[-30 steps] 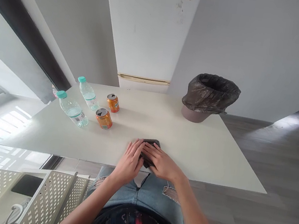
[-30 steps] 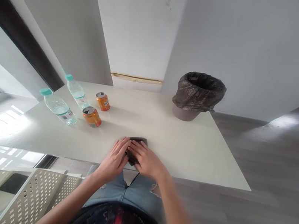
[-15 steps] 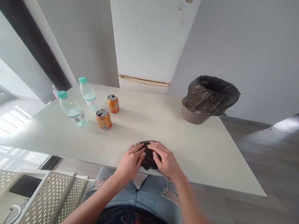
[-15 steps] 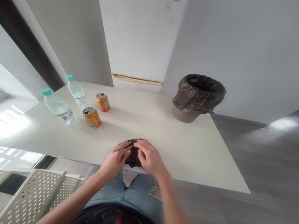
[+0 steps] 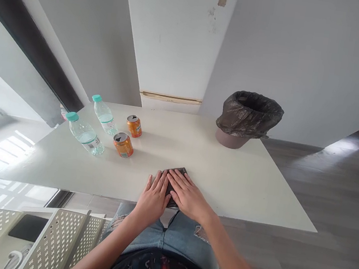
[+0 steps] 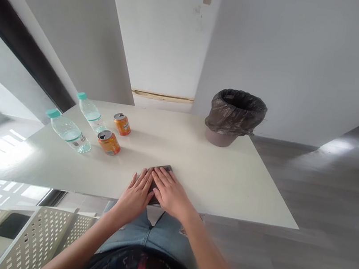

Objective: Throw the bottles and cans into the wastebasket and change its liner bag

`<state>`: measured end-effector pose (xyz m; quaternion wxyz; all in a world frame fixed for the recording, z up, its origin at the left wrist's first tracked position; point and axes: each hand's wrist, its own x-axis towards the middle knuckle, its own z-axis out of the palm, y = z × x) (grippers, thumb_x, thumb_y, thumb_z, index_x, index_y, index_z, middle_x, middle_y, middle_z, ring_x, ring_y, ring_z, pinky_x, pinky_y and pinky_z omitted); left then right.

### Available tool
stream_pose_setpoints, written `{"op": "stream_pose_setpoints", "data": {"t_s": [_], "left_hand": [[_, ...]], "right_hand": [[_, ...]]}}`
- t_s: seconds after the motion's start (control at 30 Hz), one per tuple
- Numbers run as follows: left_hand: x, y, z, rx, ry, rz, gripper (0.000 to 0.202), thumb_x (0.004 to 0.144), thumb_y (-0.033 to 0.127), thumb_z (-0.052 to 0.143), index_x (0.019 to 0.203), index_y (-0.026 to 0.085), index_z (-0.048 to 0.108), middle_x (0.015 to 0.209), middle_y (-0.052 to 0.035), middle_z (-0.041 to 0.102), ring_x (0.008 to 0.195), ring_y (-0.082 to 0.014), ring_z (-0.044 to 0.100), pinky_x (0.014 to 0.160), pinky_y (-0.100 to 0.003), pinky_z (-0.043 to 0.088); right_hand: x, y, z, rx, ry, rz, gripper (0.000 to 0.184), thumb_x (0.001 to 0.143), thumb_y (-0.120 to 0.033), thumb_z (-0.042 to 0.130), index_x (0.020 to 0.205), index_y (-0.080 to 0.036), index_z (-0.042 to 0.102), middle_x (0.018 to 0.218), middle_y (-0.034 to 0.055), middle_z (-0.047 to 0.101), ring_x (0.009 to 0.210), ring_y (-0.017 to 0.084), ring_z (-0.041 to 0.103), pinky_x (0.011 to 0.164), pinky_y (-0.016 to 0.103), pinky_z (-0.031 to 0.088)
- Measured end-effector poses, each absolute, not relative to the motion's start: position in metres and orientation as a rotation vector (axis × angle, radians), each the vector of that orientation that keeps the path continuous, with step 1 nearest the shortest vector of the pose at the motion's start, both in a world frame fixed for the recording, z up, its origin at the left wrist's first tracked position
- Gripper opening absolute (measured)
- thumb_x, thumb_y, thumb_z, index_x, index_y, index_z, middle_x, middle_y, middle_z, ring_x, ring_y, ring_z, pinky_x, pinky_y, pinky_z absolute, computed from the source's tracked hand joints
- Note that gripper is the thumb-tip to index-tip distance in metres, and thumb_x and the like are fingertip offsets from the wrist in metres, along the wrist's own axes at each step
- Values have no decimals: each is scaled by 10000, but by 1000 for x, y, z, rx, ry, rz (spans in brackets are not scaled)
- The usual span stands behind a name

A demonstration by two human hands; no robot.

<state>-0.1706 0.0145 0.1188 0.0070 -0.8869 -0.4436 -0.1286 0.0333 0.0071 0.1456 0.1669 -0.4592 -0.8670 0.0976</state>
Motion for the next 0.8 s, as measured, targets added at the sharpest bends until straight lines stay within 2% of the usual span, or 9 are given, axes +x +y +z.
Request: {"op": "stream_pose_setpoints", "data": {"t_s": [0.27, 0.57, 0.7, 0.8], "left_hand": [[-170, 14, 121, -2753, -1412, -384, 616, 1091, 293, 361, 1667, 89, 284, 1722, -158, 327, 1616, -335, 282, 1269, -614, 335], [-171, 15, 122, -2706, -1409, -315, 621, 1098, 313, 338, 1676, 94, 274, 1737, -128, 290, 1624, -319, 267, 1269, -611, 350], [-177, 19, 127, -2754, -1367, -306, 647, 1093, 352, 374, 1690, 133, 253, 1739, -107, 281, 1618, -317, 287, 1266, -615, 359], [-181, 21, 130, -2779, -1349, -311, 655, 1094, 371, 380, 1695, 149, 243, 1739, -103, 279, 1616, -322, 291, 1268, -634, 346]], "right_hand": [[29, 6, 143, -1362, -2475, 232, 682, 1121, -246, 382, 1733, -217, 82, 1752, 88, 198, 1628, 271, 199, 1325, 570, 293], [26, 5, 139, -1422, -2512, 126, 669, 1125, -260, 364, 1727, -172, 87, 1757, 76, 167, 1634, 256, 180, 1334, 535, 287], [26, 5, 140, -1421, -2519, 97, 680, 1126, -269, 364, 1727, -162, 65, 1756, 86, 159, 1632, 263, 185, 1332, 535, 290], [26, 5, 139, -1426, -2529, 96, 663, 1126, -278, 366, 1723, -135, 117, 1756, 97, 159, 1632, 270, 187, 1333, 537, 283]]}}
